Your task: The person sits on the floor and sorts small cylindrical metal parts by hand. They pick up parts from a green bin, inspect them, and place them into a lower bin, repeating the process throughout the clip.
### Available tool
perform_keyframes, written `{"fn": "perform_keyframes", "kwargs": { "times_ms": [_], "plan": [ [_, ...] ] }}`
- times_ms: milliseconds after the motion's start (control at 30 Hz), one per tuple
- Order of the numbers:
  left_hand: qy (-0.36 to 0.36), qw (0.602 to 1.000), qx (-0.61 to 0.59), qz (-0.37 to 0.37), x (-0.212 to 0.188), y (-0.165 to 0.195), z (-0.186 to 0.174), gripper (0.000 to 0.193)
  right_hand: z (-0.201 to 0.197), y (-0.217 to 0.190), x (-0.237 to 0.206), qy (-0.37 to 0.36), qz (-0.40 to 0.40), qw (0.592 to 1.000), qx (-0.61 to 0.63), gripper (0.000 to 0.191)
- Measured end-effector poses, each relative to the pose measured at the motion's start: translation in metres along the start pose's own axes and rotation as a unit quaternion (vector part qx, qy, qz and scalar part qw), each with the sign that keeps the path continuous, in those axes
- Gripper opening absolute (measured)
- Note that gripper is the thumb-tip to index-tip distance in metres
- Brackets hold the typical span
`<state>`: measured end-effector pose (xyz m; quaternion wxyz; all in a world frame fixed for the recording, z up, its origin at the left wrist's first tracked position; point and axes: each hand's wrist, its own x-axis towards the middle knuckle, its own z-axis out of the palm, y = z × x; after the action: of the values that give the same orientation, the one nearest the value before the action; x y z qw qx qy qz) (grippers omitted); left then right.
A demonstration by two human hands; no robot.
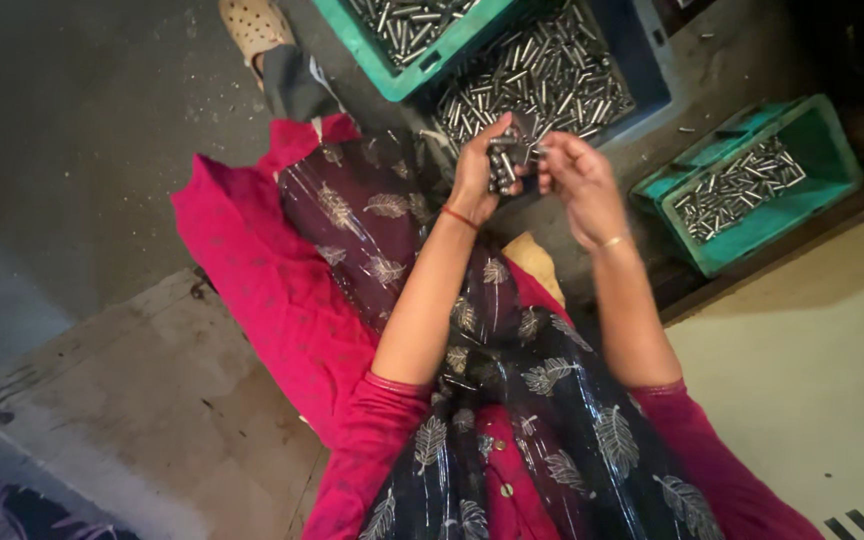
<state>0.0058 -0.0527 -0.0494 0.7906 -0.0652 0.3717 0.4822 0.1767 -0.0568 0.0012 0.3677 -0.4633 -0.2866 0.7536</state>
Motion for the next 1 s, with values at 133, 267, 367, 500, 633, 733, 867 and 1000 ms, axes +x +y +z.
{"fn": "perform_keyframes", "kwargs": {
  "times_ms": [133,267,367,500,633,733,867,1000],
  "plan": [
    [0.037,0.997,0.036,0.057,0.007,0.0,-0.008,0.03,0.028,-0.032,-0.02,0.038,-0.248,0.903,-0.349,0.031],
    [0.019,0.99,0.079,0.117,0.017,-0.009,-0.012,0.026,0.061,-0.044,-0.021,0.067,-0.368,0.752,-0.543,0.04],
    [0.018,0.987,0.089,0.134,0.02,-0.013,-0.01,0.031,0.069,-0.036,-0.012,0.068,-0.364,0.744,-0.556,0.026],
    [0.035,0.993,0.085,0.079,0.015,-0.01,-0.004,0.031,0.06,-0.026,0.005,0.049,-0.392,0.746,-0.536,0.014],
    [-0.001,0.999,0.034,0.028,0.003,0.002,0.006,0.032,0.04,-0.025,0.006,0.04,-0.233,0.97,-0.049,0.012],
    [0.011,1.0,-0.007,0.021,0.001,0.009,0.01,0.031,0.02,-0.028,0.001,0.005,-0.122,0.992,0.042,0.019],
    [-0.001,1.0,0.004,-0.001,0.004,0.01,0.013,0.033,0.009,-0.014,0.009,-0.02,-0.119,0.991,-0.063,0.019],
    [-0.003,0.999,0.045,-0.001,0.001,0.008,0.014,0.032,-0.004,-0.005,0.014,-0.007,-0.13,0.989,-0.073,0.014]
  ]
}}
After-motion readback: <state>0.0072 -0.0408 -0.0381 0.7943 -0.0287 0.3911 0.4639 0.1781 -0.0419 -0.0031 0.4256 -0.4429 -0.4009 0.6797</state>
